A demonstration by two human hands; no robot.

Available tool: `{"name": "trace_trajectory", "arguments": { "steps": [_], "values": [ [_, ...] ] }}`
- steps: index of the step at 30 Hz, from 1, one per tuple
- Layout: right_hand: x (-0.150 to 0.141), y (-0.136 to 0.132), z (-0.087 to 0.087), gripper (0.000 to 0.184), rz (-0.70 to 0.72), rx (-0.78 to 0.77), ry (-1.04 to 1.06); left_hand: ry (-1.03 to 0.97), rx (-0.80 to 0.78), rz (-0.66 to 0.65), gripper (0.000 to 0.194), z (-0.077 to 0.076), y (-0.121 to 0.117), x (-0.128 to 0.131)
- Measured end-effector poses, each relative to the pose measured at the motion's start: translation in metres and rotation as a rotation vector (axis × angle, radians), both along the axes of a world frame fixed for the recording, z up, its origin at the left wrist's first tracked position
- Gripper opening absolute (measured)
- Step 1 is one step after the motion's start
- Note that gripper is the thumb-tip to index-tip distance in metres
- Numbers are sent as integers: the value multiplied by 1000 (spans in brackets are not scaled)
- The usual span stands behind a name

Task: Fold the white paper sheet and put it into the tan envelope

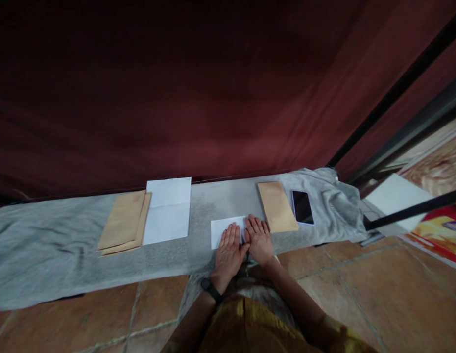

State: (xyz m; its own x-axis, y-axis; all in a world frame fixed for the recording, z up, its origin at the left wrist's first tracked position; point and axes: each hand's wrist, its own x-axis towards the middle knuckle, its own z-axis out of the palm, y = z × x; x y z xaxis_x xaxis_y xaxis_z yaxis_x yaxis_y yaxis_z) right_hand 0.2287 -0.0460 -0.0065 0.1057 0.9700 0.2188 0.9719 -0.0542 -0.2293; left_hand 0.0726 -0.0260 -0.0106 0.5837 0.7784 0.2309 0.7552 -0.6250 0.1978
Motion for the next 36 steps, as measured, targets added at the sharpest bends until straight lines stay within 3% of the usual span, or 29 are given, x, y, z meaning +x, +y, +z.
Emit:
{"name": "trace_trajectory", "arguments": {
  "steps": [18, 36],
  "values": [
    [-1, 2, -4, 49, -21, 51, 11, -1, 38, 264, 67, 4, 6, -34],
    [-1, 2, -8, 49, -18, 65, 11, -30, 50, 287, 70, 2, 7, -34]
  ]
}}
